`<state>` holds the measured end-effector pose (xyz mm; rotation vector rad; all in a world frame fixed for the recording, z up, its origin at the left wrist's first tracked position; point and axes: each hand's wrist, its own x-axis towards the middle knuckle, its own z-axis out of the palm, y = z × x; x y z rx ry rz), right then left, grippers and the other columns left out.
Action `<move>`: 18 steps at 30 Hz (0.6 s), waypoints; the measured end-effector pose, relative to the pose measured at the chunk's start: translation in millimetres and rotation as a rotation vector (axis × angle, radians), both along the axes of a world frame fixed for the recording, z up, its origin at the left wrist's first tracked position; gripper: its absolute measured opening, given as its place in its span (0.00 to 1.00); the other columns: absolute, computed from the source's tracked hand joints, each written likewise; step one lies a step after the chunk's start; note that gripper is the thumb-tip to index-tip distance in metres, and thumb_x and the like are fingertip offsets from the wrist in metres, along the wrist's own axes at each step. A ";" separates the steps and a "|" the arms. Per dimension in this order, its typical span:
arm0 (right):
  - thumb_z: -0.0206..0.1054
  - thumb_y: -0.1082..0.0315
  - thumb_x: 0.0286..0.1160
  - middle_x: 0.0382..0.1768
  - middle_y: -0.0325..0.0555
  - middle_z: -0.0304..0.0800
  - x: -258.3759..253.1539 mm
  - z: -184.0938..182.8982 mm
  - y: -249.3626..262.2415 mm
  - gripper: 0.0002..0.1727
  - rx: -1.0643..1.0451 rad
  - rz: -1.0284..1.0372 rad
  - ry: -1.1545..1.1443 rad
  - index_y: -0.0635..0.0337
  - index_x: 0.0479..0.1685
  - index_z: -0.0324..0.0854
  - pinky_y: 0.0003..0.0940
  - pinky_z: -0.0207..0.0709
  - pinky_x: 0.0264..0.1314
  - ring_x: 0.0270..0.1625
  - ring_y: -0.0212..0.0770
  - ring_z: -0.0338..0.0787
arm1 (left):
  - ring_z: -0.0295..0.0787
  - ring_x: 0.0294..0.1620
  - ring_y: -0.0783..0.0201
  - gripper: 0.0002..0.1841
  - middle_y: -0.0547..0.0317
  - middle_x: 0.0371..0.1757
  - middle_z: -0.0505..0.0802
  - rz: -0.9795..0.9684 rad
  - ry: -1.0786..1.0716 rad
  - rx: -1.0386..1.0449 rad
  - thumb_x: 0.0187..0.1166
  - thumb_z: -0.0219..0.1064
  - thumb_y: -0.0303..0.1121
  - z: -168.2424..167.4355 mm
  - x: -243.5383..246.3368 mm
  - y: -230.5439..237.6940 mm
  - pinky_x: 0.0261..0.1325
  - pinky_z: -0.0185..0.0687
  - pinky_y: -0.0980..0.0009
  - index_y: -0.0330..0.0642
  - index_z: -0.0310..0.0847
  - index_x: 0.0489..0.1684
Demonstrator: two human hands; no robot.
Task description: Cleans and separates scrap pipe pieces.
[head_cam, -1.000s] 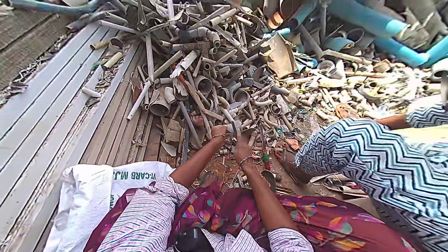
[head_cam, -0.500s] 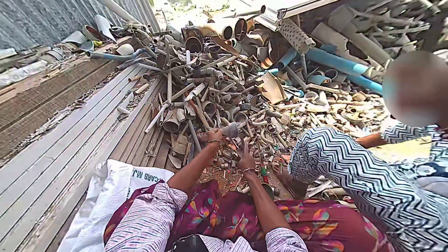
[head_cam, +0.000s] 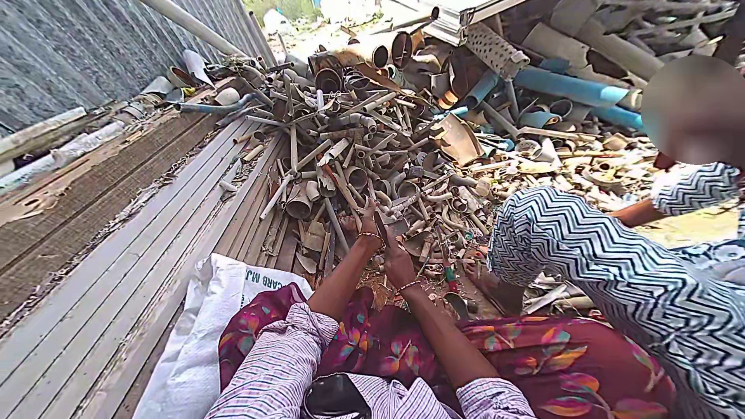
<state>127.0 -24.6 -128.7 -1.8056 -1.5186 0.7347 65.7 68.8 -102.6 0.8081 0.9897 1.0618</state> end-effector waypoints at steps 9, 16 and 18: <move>0.47 0.75 0.86 0.60 0.70 0.90 5.2 2.4 -2.8 0.32 0.089 -0.041 -0.154 0.61 0.92 0.58 0.62 0.77 0.69 0.62 0.69 0.90 | 0.85 0.54 0.61 0.36 0.56 0.57 0.87 0.047 -0.184 -0.160 0.82 0.44 0.73 0.5 -3.3 -9.8 0.54 0.84 0.59 0.54 0.74 0.70; 0.50 0.79 0.82 0.55 0.69 0.92 17.8 -7.5 2.6 0.33 0.163 -0.095 -0.320 0.59 0.90 0.64 0.64 0.80 0.58 0.54 0.71 0.93 | 0.87 0.55 0.57 0.32 0.54 0.58 0.89 0.214 -0.337 -0.095 0.87 0.48 0.66 12.2 -19.4 9.4 0.55 0.85 0.54 0.50 0.74 0.71; 0.51 0.79 0.82 0.56 0.68 0.92 10.3 -9.3 1.6 0.33 0.109 -0.017 -0.325 0.57 0.90 0.65 0.63 0.80 0.62 0.58 0.69 0.92 | 0.87 0.49 0.60 0.30 0.55 0.52 0.89 0.251 -0.297 -0.084 0.88 0.48 0.64 14.4 -19.3 13.8 0.51 0.85 0.57 0.48 0.75 0.67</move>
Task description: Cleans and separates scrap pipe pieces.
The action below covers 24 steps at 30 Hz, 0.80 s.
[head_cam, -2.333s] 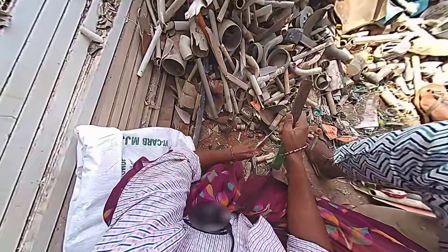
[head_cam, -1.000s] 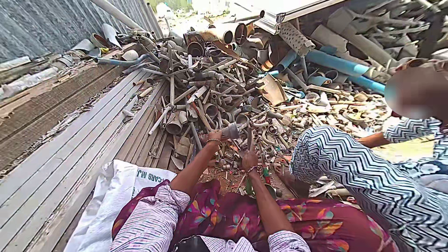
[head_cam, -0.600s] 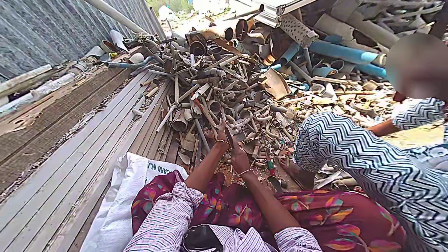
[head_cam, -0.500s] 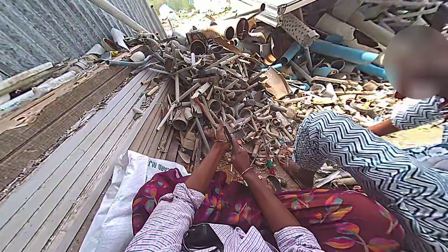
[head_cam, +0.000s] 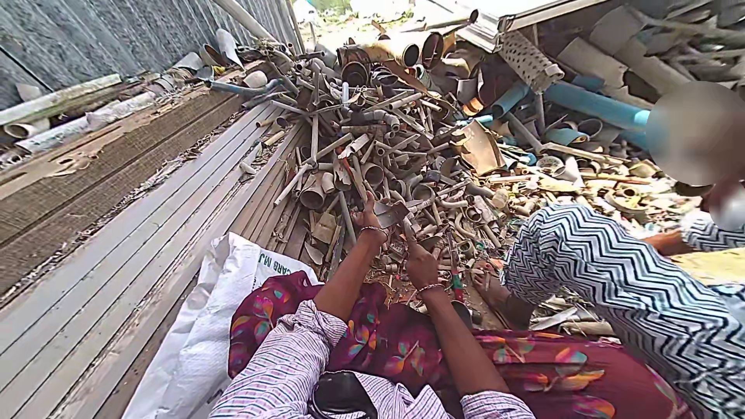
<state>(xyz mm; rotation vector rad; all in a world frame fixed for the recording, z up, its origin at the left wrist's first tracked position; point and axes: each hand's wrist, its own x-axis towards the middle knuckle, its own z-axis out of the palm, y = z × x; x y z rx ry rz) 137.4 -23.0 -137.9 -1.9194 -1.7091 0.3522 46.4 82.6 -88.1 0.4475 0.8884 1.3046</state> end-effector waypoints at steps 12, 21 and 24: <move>0.49 0.78 0.83 0.57 0.70 0.92 -2.6 -2.7 7.1 0.35 -0.067 0.093 0.036 0.53 0.94 0.57 0.64 0.77 0.67 0.60 0.71 0.91 | 0.80 0.49 0.69 0.25 0.63 0.45 0.83 -0.105 0.214 0.084 0.93 0.41 0.59 -10.2 3.2 3.6 0.58 0.78 0.65 0.49 0.75 0.52; 0.48 0.75 0.86 0.52 0.71 0.92 1.2 -13.4 12.6 0.32 -0.084 0.104 0.138 0.59 0.93 0.58 0.62 0.77 0.67 0.58 0.71 0.91 | 0.79 0.51 0.66 0.27 0.60 0.47 0.83 -0.066 0.249 0.046 0.93 0.39 0.58 -17.7 13.5 10.0 0.60 0.76 0.62 0.46 0.75 0.56; 0.51 0.75 0.84 0.56 0.70 0.91 8.4 -10.6 14.8 0.35 -0.138 0.063 0.077 0.54 0.94 0.57 0.64 0.75 0.67 0.61 0.71 0.89 | 0.80 0.45 0.68 0.27 0.61 0.41 0.82 -0.064 0.216 0.055 0.94 0.36 0.58 -21.5 14.7 14.7 0.55 0.78 0.65 0.46 0.74 0.50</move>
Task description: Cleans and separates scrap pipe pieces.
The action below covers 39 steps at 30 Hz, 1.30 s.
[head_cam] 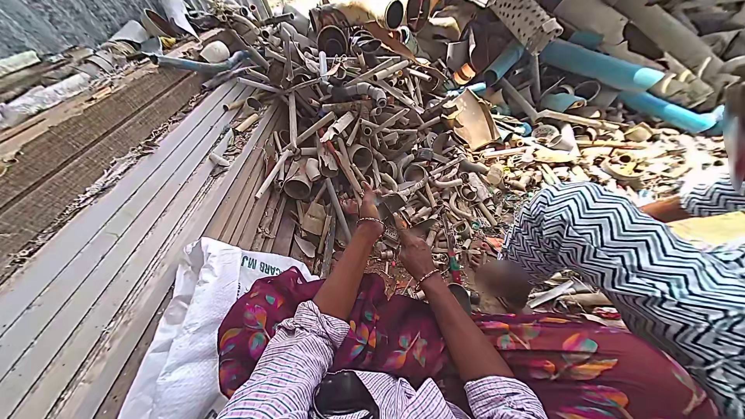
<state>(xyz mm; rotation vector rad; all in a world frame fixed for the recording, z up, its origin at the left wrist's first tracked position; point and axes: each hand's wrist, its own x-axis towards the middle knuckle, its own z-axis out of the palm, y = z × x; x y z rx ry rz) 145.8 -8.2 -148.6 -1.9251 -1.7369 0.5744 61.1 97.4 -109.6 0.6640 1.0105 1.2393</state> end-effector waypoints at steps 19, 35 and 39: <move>0.51 0.77 0.82 0.48 0.72 0.93 10.4 -4.8 -7.8 0.35 0.157 -0.022 0.111 0.56 0.93 0.59 0.65 0.77 0.63 0.54 0.73 0.92 | 0.76 0.69 0.55 0.40 0.47 0.70 0.81 -0.033 0.183 -0.088 0.89 0.30 0.68 14.5 6.6 -11.9 0.70 0.71 0.48 0.43 0.73 0.73; 0.46 0.73 0.88 0.58 0.71 0.90 9.2 0.1 -7.9 0.35 -0.038 0.097 0.123 0.50 0.96 0.51 0.62 0.74 0.70 0.62 0.70 0.89 | 0.76 0.71 0.54 0.39 0.47 0.73 0.81 0.020 0.192 -0.090 0.88 0.37 0.68 6.9 11.0 -14.2 0.72 0.72 0.49 0.44 0.71 0.77; 0.51 0.76 0.84 0.57 0.70 0.91 19.9 1.8 -6.0 0.38 -0.010 -0.068 0.019 0.49 0.96 0.52 0.63 0.75 0.68 0.62 0.70 0.90 | 0.77 0.63 0.59 0.36 0.52 0.63 0.83 0.055 0.202 -0.071 0.90 0.37 0.65 7.1 14.4 -8.9 0.68 0.72 0.54 0.44 0.72 0.74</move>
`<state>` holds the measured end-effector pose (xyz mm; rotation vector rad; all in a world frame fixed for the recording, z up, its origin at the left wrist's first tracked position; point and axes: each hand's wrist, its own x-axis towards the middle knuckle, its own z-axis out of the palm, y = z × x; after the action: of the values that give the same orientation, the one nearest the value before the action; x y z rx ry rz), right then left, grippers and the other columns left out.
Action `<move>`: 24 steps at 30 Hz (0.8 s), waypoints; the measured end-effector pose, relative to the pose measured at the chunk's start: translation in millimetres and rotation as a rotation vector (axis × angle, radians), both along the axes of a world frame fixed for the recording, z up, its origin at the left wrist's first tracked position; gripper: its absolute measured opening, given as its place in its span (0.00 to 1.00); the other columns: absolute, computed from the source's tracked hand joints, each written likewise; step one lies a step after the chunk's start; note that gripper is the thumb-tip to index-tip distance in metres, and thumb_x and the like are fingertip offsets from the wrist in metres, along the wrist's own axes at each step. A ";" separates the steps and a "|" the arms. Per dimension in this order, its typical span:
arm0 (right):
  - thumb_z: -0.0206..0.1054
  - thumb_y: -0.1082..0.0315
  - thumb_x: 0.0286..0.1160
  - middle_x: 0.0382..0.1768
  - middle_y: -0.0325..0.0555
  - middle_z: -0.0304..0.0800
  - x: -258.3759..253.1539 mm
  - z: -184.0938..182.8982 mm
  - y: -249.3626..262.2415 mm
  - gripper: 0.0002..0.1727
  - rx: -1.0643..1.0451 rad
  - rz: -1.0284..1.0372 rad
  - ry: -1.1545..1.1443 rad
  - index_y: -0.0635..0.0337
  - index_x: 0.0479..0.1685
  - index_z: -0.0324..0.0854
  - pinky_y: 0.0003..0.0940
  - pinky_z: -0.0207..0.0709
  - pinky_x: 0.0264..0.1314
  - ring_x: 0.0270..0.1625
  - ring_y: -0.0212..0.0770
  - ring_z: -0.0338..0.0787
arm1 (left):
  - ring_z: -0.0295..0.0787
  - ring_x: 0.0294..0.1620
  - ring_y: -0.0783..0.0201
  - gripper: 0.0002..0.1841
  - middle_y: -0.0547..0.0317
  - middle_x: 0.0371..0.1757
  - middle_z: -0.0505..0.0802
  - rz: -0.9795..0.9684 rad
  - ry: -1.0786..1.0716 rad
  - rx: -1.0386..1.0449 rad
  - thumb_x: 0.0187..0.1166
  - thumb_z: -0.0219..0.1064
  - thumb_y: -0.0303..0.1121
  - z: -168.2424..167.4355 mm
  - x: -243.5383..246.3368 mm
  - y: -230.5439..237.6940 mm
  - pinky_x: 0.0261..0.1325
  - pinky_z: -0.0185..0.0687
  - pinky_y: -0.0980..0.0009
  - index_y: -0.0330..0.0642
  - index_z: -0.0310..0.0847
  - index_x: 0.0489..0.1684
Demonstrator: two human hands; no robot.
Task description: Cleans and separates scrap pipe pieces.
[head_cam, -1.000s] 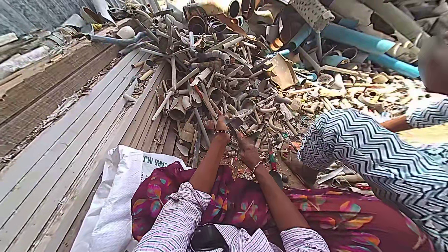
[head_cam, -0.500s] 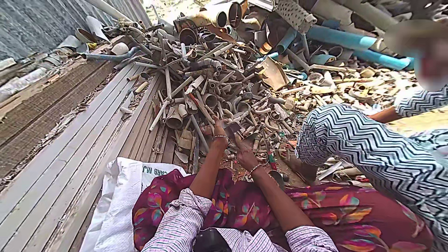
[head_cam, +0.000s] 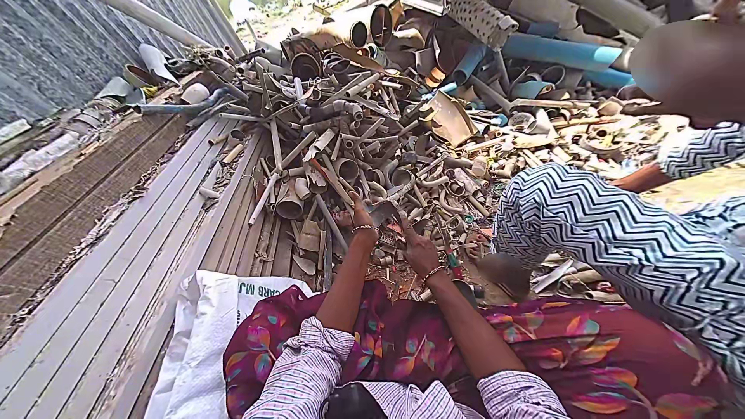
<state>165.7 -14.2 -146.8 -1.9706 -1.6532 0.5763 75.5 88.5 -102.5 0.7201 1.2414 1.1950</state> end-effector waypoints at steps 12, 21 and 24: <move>0.48 0.74 0.87 0.56 0.72 0.90 -14.3 3.5 -1.7 0.36 -0.023 0.121 0.107 0.51 0.96 0.49 0.61 0.74 0.72 0.62 0.71 0.89 | 0.75 0.69 0.57 0.38 0.51 0.71 0.80 -0.044 -0.064 0.011 0.88 0.37 0.68 -8.8 -8.7 6.9 0.72 0.71 0.50 0.47 0.68 0.79; 0.52 0.77 0.83 0.53 0.72 0.92 -11.3 -16.9 2.9 0.35 0.102 0.054 0.081 0.55 0.93 0.58 0.65 0.76 0.66 0.59 0.73 0.90 | 0.74 0.74 0.56 0.39 0.50 0.75 0.79 -0.012 -0.009 0.017 0.87 0.41 0.69 -3.3 -4.4 0.2 0.74 0.72 0.51 0.48 0.63 0.84; 0.51 0.75 0.86 0.56 0.70 0.91 -15.2 -14.9 -0.5 0.34 0.104 0.143 0.109 0.53 0.93 0.59 0.65 0.75 0.69 0.60 0.71 0.90 | 0.72 0.78 0.53 0.41 0.46 0.80 0.76 -0.050 -0.017 0.010 0.88 0.35 0.68 8.5 -5.3 -8.8 0.76 0.69 0.46 0.44 0.65 0.83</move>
<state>150.5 -14.7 -161.7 -1.7275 -1.7292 0.6257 70.2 79.7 -94.0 0.7431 1.1972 1.1651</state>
